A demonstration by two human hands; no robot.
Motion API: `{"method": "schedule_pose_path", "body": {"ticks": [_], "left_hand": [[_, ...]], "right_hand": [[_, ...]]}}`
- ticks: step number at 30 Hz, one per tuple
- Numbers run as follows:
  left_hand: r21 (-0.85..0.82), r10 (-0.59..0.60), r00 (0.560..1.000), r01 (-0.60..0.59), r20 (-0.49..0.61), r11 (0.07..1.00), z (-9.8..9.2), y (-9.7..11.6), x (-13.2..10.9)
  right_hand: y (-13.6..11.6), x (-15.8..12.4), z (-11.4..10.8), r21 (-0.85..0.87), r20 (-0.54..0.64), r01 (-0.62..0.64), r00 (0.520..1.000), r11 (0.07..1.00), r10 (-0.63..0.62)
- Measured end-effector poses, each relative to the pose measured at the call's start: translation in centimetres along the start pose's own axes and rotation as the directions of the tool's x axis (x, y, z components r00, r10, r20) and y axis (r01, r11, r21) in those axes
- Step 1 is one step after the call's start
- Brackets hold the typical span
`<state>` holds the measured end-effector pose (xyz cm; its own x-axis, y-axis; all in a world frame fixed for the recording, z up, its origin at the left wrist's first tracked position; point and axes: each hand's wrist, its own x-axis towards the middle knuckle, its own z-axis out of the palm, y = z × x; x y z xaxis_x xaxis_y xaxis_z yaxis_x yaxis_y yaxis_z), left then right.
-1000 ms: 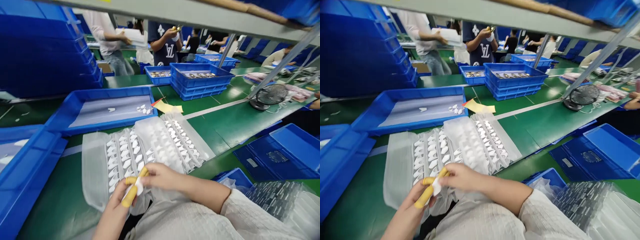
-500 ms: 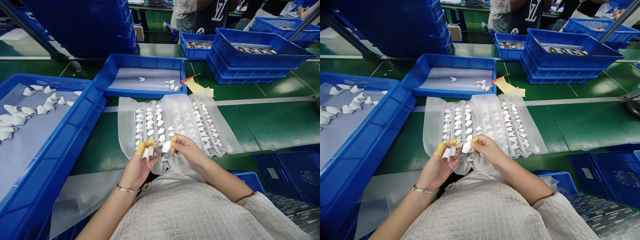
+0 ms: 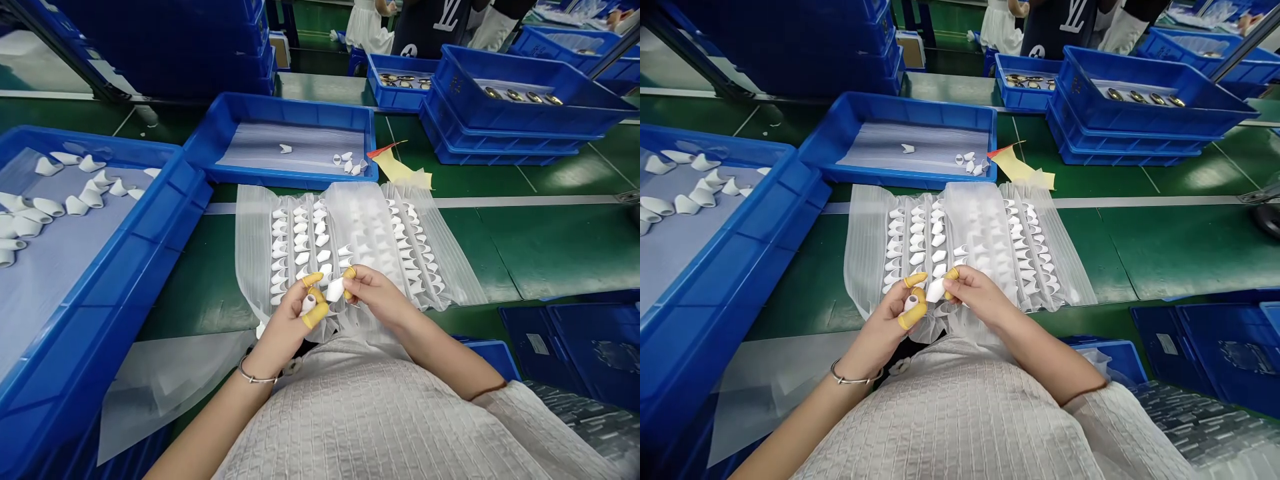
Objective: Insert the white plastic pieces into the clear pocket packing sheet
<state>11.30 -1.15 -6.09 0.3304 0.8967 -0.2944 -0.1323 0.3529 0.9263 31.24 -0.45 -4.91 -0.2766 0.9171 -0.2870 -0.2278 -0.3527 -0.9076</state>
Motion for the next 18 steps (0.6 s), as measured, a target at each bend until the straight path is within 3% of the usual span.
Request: {"method": "schedule_pose_path", "body": {"ticks": [5, 9, 12, 15, 18], "left_hand": [[0.343, 0.143, 0.989, -0.148, 0.042, 0.928, 0.7, 0.3, -0.2], [0.558, 0.244, 0.969, -0.226, 0.044, 0.798, 0.8, 0.3, -0.3], [0.732, 0.324, 0.943, -0.273, 0.076, 0.624, 0.9, 0.4, -0.3], [0.826, 0.372, 0.917, -0.319, 0.144, 0.465, 1.2, 0.8, -0.4], [0.84, 0.395, 0.901, -0.349, 0.179, 0.416, 1.4, 1.0, -0.6]], "right_hand": [[0.1, -0.1, 0.5, -0.012, 0.041, 0.009, 0.999, 1.0, -0.009], [0.4, -0.1, 0.9, -0.083, 0.018, 0.046, 0.999, 0.995, -0.045], [0.4, -0.4, 1.2, -0.308, -0.024, 0.08, 0.995, 0.948, -0.092], [0.1, -0.7, 1.5, -0.567, -0.078, 0.071, 0.987, 0.821, -0.139], [-0.2, -0.7, 1.5, -0.638, -0.075, 0.108, 0.977, 0.762, -0.201]]}}
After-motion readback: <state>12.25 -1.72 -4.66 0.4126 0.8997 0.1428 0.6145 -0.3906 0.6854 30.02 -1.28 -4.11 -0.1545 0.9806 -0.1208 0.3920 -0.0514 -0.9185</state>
